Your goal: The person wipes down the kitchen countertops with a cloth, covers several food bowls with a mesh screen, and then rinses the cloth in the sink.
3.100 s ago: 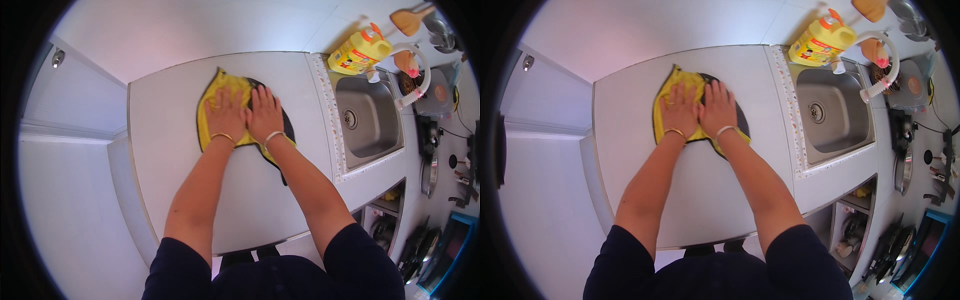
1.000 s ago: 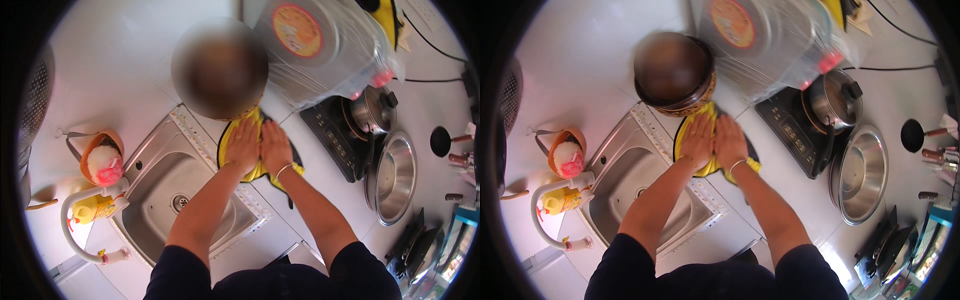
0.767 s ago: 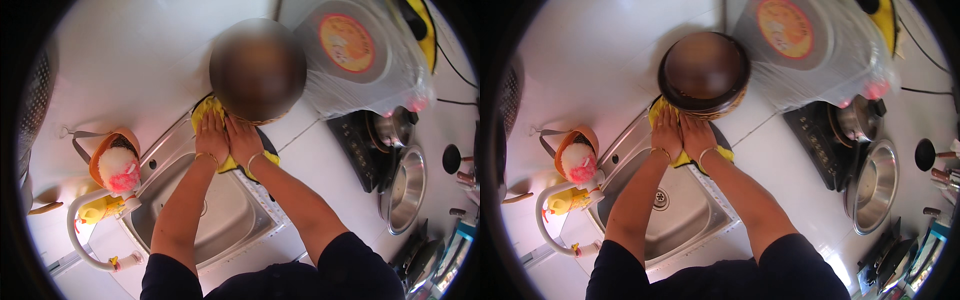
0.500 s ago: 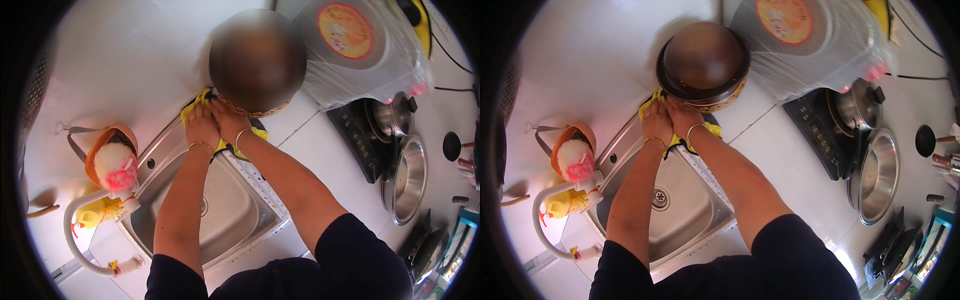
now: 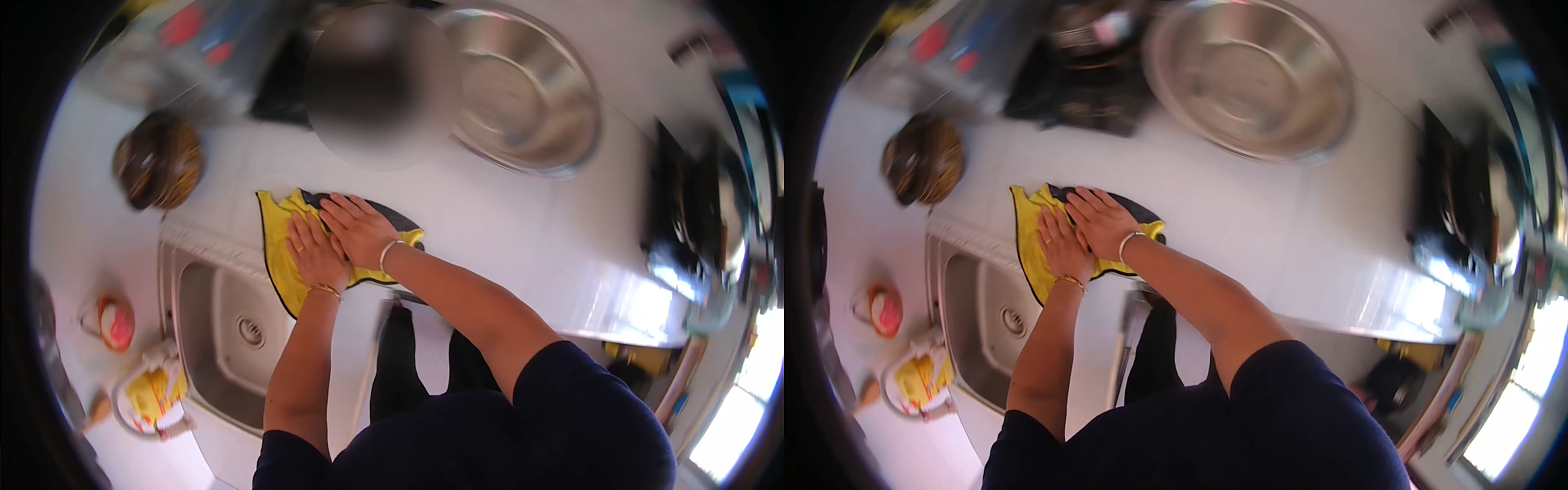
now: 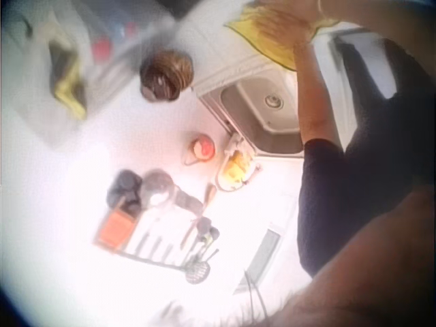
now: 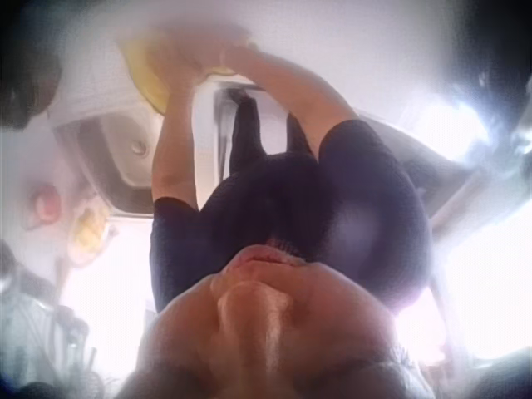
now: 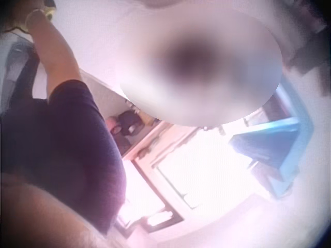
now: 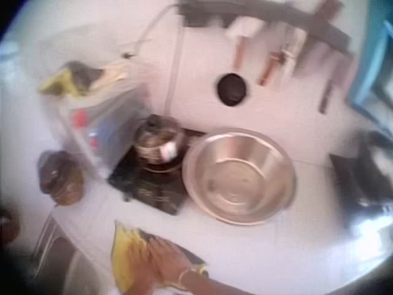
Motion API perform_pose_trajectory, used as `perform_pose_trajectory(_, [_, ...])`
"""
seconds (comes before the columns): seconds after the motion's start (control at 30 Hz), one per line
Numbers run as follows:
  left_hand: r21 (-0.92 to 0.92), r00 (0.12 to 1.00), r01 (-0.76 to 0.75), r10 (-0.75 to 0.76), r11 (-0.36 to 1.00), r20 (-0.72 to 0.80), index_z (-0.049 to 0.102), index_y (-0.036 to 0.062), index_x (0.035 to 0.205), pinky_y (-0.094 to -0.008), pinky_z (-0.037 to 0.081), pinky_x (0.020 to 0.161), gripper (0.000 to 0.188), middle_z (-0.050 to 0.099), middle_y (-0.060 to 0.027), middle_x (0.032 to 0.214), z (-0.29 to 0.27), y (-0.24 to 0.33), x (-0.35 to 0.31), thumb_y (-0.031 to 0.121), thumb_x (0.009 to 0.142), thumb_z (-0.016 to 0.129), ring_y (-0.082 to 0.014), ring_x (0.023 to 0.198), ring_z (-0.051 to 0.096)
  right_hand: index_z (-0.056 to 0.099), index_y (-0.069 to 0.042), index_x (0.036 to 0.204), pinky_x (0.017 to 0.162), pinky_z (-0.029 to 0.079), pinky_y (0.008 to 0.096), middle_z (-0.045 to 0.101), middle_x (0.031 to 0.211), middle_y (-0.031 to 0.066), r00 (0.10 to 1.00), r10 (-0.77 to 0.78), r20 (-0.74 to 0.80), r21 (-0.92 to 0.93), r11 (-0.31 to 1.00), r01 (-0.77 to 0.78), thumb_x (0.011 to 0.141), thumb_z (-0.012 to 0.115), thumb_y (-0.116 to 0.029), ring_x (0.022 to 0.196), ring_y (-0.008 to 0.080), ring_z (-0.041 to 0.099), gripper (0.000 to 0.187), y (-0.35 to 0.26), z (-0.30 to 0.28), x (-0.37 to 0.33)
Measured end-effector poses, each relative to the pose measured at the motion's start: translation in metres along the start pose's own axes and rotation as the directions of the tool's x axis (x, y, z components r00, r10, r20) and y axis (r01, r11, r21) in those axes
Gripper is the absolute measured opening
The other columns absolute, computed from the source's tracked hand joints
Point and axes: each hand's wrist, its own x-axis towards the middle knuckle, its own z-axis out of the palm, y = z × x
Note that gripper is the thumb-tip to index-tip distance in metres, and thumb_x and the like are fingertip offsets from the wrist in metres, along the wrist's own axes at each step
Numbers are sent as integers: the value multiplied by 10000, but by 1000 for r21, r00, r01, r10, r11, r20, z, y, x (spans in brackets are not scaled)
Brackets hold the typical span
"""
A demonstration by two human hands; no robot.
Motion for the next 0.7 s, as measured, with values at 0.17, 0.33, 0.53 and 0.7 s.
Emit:
perform_pose_trajectory(0.17, [-147,961,-277,270,950,-63,276,26,1388,-464,89,1093,569,166,-173,1479,-5,209,-34,295,897,379,-325,1376,107,386,-44,1336,1112,155,375,310,1436,80,934,339,-113,-51,937,-346,916,378,-280,1353,225,223,482,106,-83,-178])
perform_pose_trajectory(0.33, [-195,855,-507,519,840,11,260,64,1407,-464,67,1103,582,160,-146,1488,-6,387,-84,264,877,394,-317,1381,98,427,-39,1304,1096,199,390,354,1410,96,765,557,-322,-65,794,-605,902,407,-270,1330,238,279,464,178,-132,-344])
perform_pose_trajectory(0.53, [-276,589,-796,795,538,-149,322,49,1372,-488,120,1093,538,271,-160,1443,6,566,-188,188,858,392,-325,1364,168,410,-36,1300,1085,223,403,391,1368,138,419,819,-391,-24,446,-895,882,470,-252,1311,275,304,474,214,-166,-545])
perform_pose_trajectory(0.7, [-353,447,-852,888,386,-109,396,85,1332,-440,156,1089,500,305,-105,1436,-4,581,-261,271,872,453,-267,1353,210,393,-27,1317,1103,153,414,310,1430,136,268,855,-444,-1,298,-954,875,458,-223,1359,269,217,488,168,-163,-614])
